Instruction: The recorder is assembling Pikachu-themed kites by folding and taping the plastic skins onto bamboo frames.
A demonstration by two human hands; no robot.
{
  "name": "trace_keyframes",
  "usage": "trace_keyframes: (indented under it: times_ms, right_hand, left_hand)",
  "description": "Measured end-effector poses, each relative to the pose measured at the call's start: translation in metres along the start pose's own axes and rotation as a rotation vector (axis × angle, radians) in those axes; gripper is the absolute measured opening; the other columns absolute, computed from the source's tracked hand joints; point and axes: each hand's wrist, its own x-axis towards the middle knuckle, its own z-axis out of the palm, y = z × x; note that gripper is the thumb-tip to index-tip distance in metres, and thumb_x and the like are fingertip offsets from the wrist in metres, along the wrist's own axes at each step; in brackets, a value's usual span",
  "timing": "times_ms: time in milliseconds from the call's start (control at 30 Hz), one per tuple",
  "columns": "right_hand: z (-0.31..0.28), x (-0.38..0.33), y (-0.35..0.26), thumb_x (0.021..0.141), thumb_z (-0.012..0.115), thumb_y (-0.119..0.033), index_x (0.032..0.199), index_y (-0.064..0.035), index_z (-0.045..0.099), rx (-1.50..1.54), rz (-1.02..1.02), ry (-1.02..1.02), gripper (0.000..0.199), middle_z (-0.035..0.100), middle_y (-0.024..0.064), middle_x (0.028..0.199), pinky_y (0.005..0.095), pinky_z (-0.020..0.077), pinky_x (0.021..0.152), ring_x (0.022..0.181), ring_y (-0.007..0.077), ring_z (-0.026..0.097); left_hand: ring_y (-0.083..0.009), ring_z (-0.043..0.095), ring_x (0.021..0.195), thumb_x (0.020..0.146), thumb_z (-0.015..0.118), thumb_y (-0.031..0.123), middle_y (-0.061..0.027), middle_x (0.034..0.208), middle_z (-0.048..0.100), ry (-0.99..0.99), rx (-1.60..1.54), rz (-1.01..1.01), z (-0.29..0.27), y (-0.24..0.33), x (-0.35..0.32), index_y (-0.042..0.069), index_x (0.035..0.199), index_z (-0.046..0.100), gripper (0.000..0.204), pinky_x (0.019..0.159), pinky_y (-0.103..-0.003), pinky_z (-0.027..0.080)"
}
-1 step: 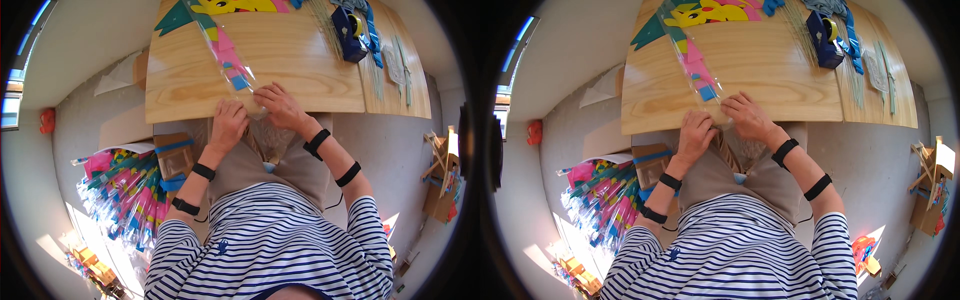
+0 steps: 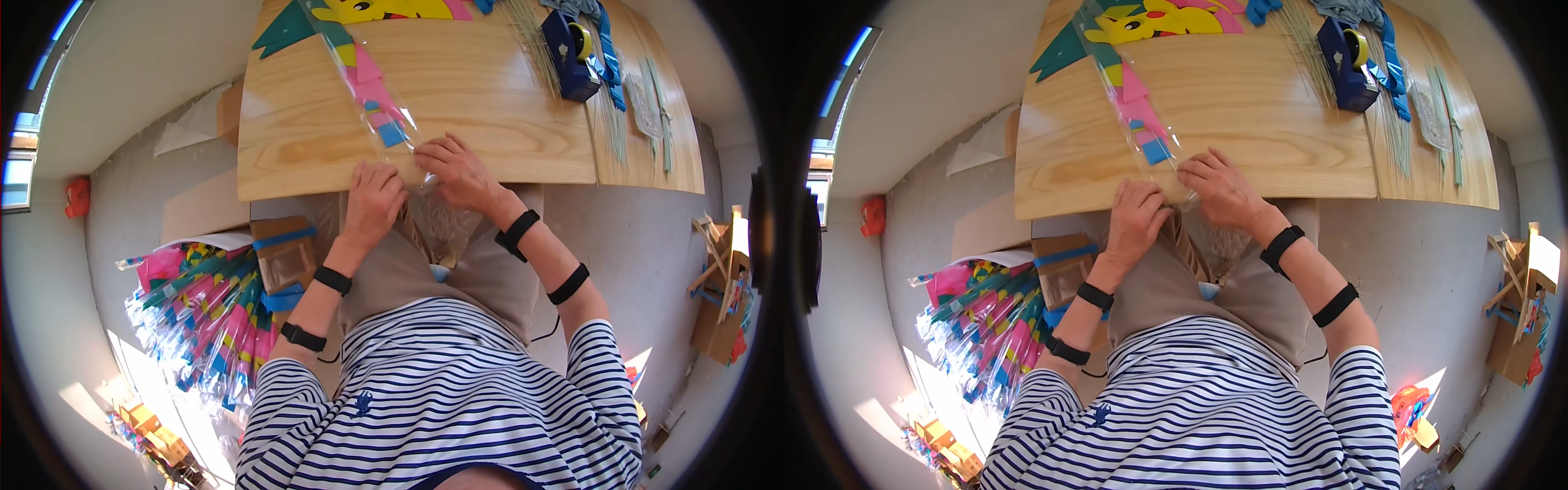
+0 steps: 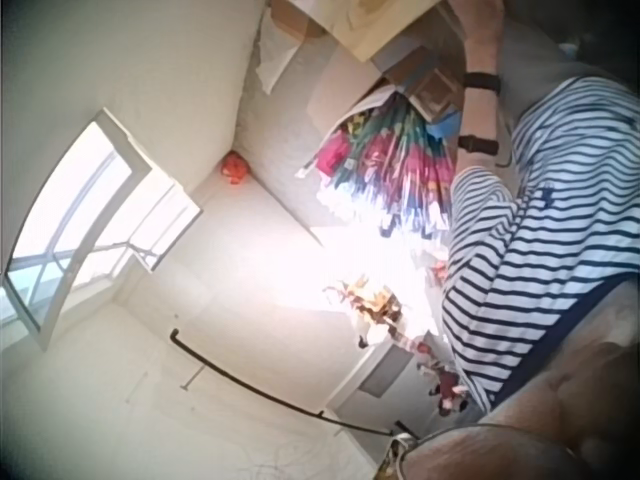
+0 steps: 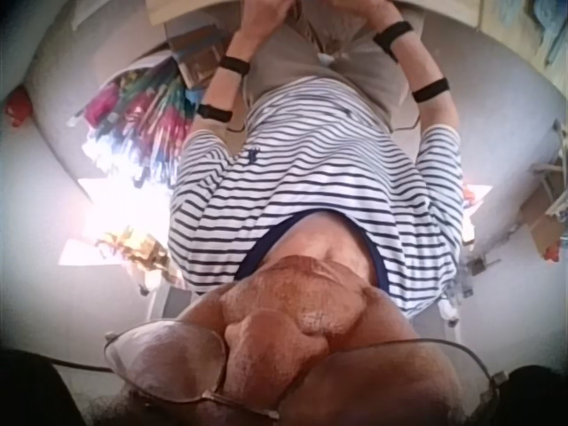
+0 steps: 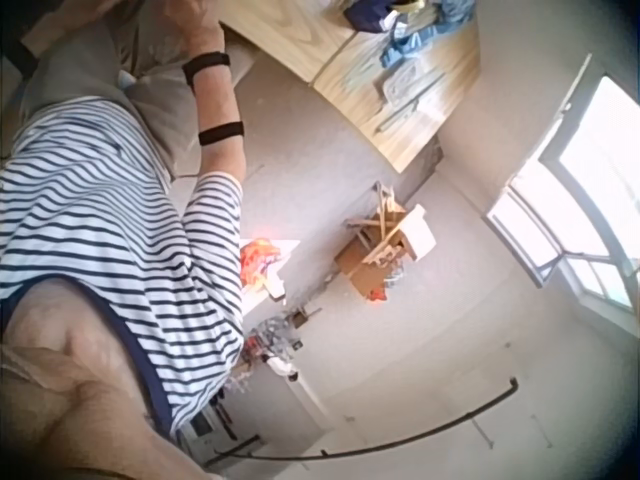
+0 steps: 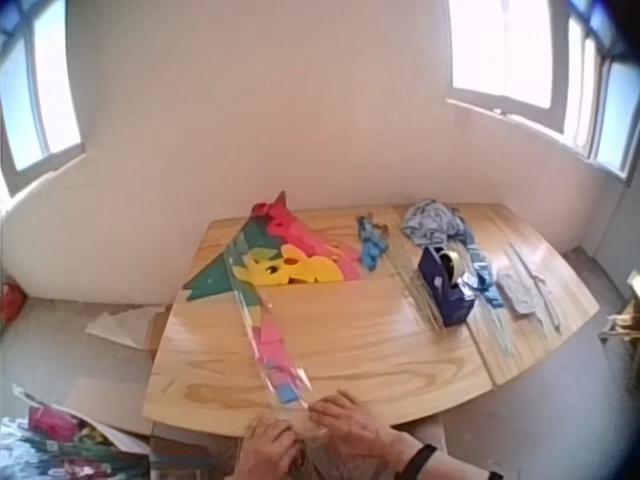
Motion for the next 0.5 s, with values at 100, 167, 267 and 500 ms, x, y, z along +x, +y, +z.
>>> trace_keyframes:
  times_ms: [100,167,267,500]
  right_hand:
    - [0.001,0.001,0.003,0.069,0.070,0.000,0.114,-0.0063,0.069,0.076,0.009,0.028,0.046,0.066,0.0084,0.126,0.0483,0.0409,0.113,0.124,0.0311,0.057]
    - [0.002,0.002,0.004,0.071,0.070,0.000,0.110,-0.0062,0.070,0.147,0.022,0.064,0.039,0.068,0.0080,0.123,0.0463,0.0429,0.110,0.121,0.0308,0.058]
    - [0.003,0.004,0.005,0.076,0.071,-0.002,0.102,-0.0051,0.072,0.233,0.056,0.123,0.026,0.071,0.0075,0.116,0.0437,0.0452,0.105,0.116,0.0301,0.059]
    - [0.011,0.015,0.003,0.085,0.070,-0.009,0.090,-0.0047,0.069,0.180,0.132,0.196,0.007,0.069,0.0068,0.100,0.0430,0.0467,0.097,0.103,0.0308,0.060]
  left_hand:
    - [-0.0289,0.060,0.113,0.084,0.075,0.010,-0.0072,0.110,0.065,0.057,-0.014,-0.025,0.003,0.000,0.001,0.007,0.097,0.067,0.016,0.113,-0.052,0.036]
    - [-0.0287,0.061,0.112,0.085,0.074,0.010,-0.0073,0.108,0.066,0.086,-0.037,-0.055,0.004,0.000,0.001,0.007,0.094,0.068,0.011,0.113,-0.052,0.036]
    - [-0.0290,0.062,0.109,0.086,0.073,0.008,-0.0079,0.106,0.067,0.122,-0.089,-0.100,0.005,0.001,0.001,0.006,0.092,0.068,0.008,0.113,-0.052,0.036]
    - [-0.0320,0.062,0.105,0.084,0.073,0.004,-0.0114,0.105,0.067,0.208,-0.180,-0.157,0.009,0.001,-0.002,0.003,0.090,0.066,0.010,0.105,-0.048,0.043]
